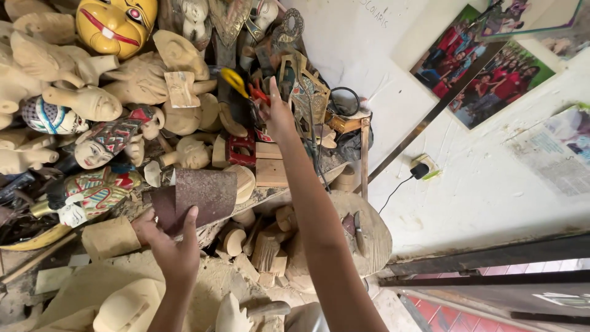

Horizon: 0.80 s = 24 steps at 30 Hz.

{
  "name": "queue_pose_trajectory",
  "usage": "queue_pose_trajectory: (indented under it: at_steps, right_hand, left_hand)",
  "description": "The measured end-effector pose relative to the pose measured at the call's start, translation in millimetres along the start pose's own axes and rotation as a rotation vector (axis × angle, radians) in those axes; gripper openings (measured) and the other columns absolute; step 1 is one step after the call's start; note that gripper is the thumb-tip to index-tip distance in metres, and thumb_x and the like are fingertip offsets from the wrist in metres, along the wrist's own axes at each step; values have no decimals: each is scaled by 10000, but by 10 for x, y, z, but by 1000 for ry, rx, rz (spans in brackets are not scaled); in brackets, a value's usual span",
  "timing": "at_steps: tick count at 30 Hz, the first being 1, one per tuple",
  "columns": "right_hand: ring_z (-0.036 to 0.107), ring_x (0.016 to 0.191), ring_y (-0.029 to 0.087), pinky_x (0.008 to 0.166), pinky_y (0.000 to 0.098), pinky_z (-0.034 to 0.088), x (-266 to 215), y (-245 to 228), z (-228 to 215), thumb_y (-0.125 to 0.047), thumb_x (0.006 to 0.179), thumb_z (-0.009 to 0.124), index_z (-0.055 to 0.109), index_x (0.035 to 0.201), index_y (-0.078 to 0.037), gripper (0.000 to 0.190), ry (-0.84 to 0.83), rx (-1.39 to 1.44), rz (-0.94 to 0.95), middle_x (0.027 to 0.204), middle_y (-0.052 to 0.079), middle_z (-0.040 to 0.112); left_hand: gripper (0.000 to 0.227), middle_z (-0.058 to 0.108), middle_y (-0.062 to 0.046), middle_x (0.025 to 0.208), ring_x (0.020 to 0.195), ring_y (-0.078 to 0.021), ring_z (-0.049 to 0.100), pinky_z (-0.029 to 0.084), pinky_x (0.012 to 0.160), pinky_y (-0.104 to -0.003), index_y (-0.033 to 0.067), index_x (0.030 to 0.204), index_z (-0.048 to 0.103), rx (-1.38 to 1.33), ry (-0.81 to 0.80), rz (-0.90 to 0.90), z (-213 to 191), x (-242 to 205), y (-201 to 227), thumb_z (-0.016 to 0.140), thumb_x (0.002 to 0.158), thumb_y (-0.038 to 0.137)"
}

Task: The person carves a small wooden figurine using a knife, then briefly cuts a sanding block with scissors, and resumes carving the figurine. The workspace contains several unfinished wooden pieces and tools.

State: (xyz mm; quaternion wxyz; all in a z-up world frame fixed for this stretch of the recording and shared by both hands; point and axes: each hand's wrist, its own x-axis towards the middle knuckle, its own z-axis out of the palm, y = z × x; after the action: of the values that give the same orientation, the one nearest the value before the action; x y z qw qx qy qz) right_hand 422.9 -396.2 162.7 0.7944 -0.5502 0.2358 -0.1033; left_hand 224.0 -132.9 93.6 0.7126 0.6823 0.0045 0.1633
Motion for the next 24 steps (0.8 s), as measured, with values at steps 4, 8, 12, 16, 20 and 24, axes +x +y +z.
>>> queue_pose_trajectory:
  at_steps: [4, 8, 12, 16, 20, 24]
  right_hand:
    - [671, 981, 256, 1020, 310, 520, -720, -308, -71, -386, 851, 736, 633, 1010, 27, 455, 32, 187, 86, 1009, 175, 689]
    - [648, 839, 219, 863, 316, 524, -1355, -52, -342, -204, 829, 820, 566, 814, -55, 295, 30, 365, -44, 858, 122, 626]
    - [459, 723, 182, 684, 258, 386, -1891, 440, -822, -291, 971, 544, 450, 739, -77, 329, -229, 290, -448, 745, 81, 448]
    - [397, 620, 252, 613, 353, 372, -2570, 911, -955, -123, 930, 593, 454, 561, -62, 399, -169, 295, -753, 722, 141, 406]
    - [480, 806, 227, 979, 449, 390, -3012, 1232, -1212, -153, 876, 771, 629, 540, -87, 370, -364, -135, -1051, 767, 73, 555]
    - [520, 669, 139, 873, 376, 360, -3699, 699, -877, -253, 881, 767, 440, 558, -126, 477, -427, -534, -1242, 722, 6, 575]
  left_hand:
    - [609, 573, -223, 1301, 1126, -288, 597, 493, 998, -384, 21, 1360, 353, 25, 64, -150, 34, 34, 95, 724, 932, 243]
    - [652, 509, -283, 1274, 1130, -341, 550, 455, 1009, -450, 4, 1420, 315, -29, 41, -130, -12, 37, -81, 732, 974, 230]
    - [650, 517, -344, 1192, 1083, -393, 572, 464, 1017, -518, 2, 1423, 294, -160, 57, -125, 81, -21, -125, 768, 1012, 175]
    - [608, 482, -245, 1215, 1104, -302, 527, 448, 1051, -450, 33, 1408, 287, -309, 107, -130, 240, -113, 82, 752, 1039, 165]
    - [531, 506, -151, 1211, 1079, -224, 485, 467, 1026, -404, 126, 1383, 289, -460, 111, -132, 212, -394, 287, 706, 1056, 138]
    - [496, 561, -214, 1317, 1127, -238, 598, 512, 1006, -336, 140, 1286, 290, -473, 137, 14, -12, -694, 689, 689, 994, 183]
